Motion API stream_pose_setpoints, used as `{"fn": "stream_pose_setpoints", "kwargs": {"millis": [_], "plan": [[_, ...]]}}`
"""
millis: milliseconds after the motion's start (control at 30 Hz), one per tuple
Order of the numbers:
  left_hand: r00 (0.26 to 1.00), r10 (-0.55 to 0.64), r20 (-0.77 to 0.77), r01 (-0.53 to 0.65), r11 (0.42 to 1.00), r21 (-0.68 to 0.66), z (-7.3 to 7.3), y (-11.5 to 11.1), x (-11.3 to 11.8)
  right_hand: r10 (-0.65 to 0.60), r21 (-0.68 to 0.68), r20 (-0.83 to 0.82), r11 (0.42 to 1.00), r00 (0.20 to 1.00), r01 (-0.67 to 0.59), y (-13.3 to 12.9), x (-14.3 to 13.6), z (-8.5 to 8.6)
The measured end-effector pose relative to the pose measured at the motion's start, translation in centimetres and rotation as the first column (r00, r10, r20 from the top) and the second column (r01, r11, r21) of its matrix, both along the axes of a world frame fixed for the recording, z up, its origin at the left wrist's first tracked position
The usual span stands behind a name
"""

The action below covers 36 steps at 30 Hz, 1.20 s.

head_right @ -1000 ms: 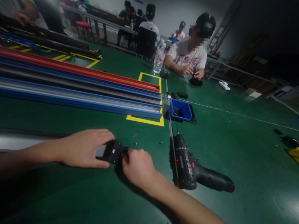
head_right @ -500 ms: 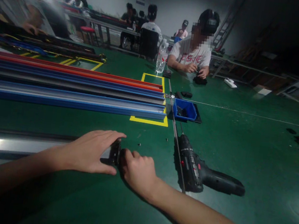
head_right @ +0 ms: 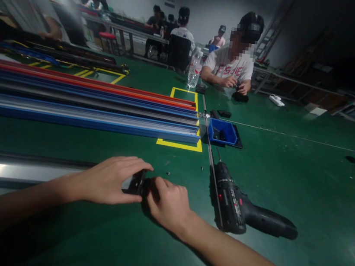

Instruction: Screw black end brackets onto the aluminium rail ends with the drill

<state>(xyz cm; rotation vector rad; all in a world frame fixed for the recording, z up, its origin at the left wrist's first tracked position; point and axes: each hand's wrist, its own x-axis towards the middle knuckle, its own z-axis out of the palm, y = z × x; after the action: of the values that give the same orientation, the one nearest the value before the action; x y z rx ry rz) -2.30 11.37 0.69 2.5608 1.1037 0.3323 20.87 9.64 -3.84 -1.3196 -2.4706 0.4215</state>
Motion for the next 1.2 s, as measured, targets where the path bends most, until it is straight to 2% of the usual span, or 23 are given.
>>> {"fn": "stream_pose_setpoints", "kwargs": {"millis": [167, 267, 433, 633, 767, 867, 967, 1200], "plan": [[0.999, -0.011, 0.046, 0.012, 1.000, -0.026, 0.3, 0.3, -0.1, -0.270, 0.075, 0.026, 0.961, 0.963, 0.267, 1.4, 1.2, 0.7], [0.998, -0.011, 0.061, 0.013, 0.999, -0.032, 0.1, 0.8, -0.2, -0.323, 0.062, 0.086, 0.946, 0.942, 0.319, 1.9, 1.4, 0.8], [0.998, 0.003, 0.071, -0.001, 0.999, -0.040, -0.1, 1.7, -0.3, -0.288, 0.041, 0.096, 0.957, 0.953, 0.286, 2.3, 1.4, 0.7], [0.999, 0.017, 0.038, -0.015, 0.998, -0.059, 0.2, 1.4, 0.0, -0.245, 0.015, 0.084, 0.970, 0.966, 0.244, 2.6, 1.3, 0.5], [0.999, 0.034, 0.016, -0.032, 0.996, -0.079, 0.0, 1.3, 0.1, -0.227, 0.014, -0.070, 0.973, 0.971, 0.229, 2.4, 1.7, -0.4], [0.999, 0.041, 0.013, -0.040, 0.996, -0.084, -0.3, 1.2, 0.2, -0.154, 0.009, -0.198, 0.987, 0.968, 0.159, 1.8, 2.1, -0.9], [0.998, 0.060, 0.015, -0.059, 0.995, -0.085, -0.4, 1.2, 0.3, -0.087, 0.012, -0.219, 0.996, 0.972, 0.092, 1.2, 2.3, -0.9], [0.998, 0.050, -0.041, -0.054, 0.993, -0.105, 0.0, 1.3, -0.1, -0.086, -0.021, -0.269, 0.996, 0.959, 0.083, 0.5, 2.5, -0.7]]}}
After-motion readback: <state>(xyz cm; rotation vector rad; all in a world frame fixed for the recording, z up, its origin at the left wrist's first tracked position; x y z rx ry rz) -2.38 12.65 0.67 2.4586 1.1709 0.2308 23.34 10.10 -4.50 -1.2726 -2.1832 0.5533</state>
